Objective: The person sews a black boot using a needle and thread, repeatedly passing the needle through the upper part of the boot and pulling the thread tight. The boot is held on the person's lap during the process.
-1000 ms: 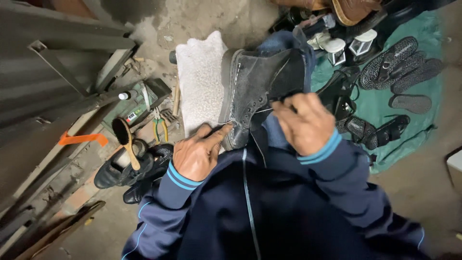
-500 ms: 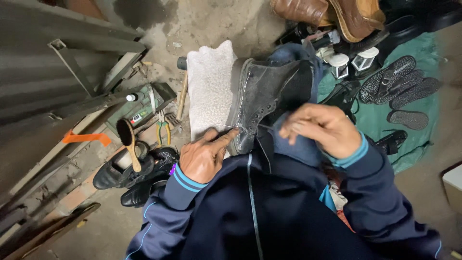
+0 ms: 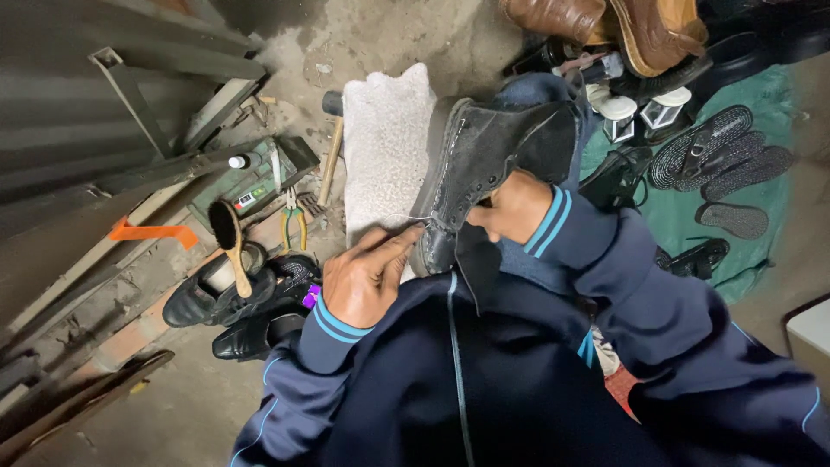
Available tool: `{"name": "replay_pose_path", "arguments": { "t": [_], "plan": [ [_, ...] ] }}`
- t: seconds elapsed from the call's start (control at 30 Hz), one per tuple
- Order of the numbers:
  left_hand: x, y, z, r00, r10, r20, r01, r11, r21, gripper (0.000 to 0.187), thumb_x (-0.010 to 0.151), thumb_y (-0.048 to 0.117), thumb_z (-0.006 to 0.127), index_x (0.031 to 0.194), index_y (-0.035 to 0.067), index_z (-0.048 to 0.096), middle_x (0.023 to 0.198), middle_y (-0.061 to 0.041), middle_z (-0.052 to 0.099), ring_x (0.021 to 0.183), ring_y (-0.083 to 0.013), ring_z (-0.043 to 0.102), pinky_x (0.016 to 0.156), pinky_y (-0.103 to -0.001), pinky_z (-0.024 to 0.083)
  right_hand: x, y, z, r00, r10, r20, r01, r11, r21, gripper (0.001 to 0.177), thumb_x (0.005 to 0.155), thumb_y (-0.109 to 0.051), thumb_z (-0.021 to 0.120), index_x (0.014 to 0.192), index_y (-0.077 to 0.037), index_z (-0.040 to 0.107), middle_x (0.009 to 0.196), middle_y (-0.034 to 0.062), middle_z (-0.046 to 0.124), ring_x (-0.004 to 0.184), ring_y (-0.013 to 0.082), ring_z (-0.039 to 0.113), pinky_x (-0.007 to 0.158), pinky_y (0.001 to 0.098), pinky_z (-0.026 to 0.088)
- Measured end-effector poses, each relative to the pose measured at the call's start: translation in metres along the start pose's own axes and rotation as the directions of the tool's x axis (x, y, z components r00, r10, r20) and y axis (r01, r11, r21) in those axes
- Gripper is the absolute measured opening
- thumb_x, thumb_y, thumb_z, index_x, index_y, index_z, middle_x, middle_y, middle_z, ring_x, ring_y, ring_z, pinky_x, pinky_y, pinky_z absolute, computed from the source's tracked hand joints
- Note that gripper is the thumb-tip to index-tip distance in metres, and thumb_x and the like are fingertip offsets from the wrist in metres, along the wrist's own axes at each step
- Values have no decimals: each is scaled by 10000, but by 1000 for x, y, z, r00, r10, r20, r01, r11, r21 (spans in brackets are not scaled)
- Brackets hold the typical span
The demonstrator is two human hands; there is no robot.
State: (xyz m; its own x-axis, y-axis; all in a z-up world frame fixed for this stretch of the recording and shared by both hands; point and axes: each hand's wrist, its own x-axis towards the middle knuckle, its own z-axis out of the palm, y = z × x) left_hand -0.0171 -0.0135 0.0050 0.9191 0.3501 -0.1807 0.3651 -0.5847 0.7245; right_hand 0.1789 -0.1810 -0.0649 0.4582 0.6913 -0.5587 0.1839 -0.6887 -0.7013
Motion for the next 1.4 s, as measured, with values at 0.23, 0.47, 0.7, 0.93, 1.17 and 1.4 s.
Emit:
{"name": "replay_pose_path", "arguments": {
  "t": [0.23, 0.47, 0.7, 0.93, 1.17, 1.4],
  "plan": [
    [7, 1, 1, 999, 34, 28, -34, 999, 1, 285, 1012, 263, 572, 1231, 329, 742, 845, -25, 678, 766, -372, 706, 639, -496, 574, -2, 11, 4, 996, 29, 81, -40, 990, 134, 128, 804, -97, 708, 915, -63, 761, 504, 79, 685, 546, 213, 735, 807, 396, 610],
    [5, 6, 7, 997, 56, -44, -56, 998, -4, 269, 1018, 235, 587, 1228, 297, 744, 844, -26, 677, 775, -335, 720, 665, -463, 584, -4, 8, -3, 997, 20, 75, -23, 999, 44, 118, 825, -166, 703, 870, -107, 794, 450, 47, 644, 520, 195, 720, 714, 357, 600],
    [3, -1, 10, 993, 118, 4, -116, 965, 236, 129, 1035, 219, 519, 1074, 177, 634, 846, -80, 678, 828, -358, 702, 717, -498, 570, -29, -8, -8, 987, -156, -47, 140, 960, -242, 177, 930, -166, 640, 873, -85, 787, 620, 94, 726, 661, 317, 738, 658, 401, 591],
    [16, -1, 12, 987, 127, 100, -158, 880, 448, 142, 894, 203, 554, 1010, 124, 577, 805, -95, 614, 824, -362, 662, 748, -512, 538, -35, -19, -14, 961, -269, -66, 234, 916, -326, 155, 916, -159, 645, 853, -72, 757, 688, 122, 740, 733, 368, 732, 632, 445, 587],
    [19, 7, -1, 996, 63, -56, -19, 813, 581, 552, 857, 681, 667, 727, 146, 626, 593, -79, 641, 628, -321, 701, 619, -443, 545, -26, -6, -4, 959, -273, -77, 254, 948, -193, 213, 957, -148, 635, 803, -75, 762, 618, 108, 699, 617, 303, 680, 596, 388, 570],
    [-7, -31, -54, 891, -445, -83, 394, 671, 628, 806, 753, 908, 636, 766, 106, 709, 627, -223, 700, 743, -428, 749, 703, -489, 558, -25, 19, 0, 915, -351, -197, 353, 935, -25, 173, 974, -176, 671, 898, -60, 774, 749, 164, 692, 606, 318, 657, 545, 399, 569]
  ]
}}
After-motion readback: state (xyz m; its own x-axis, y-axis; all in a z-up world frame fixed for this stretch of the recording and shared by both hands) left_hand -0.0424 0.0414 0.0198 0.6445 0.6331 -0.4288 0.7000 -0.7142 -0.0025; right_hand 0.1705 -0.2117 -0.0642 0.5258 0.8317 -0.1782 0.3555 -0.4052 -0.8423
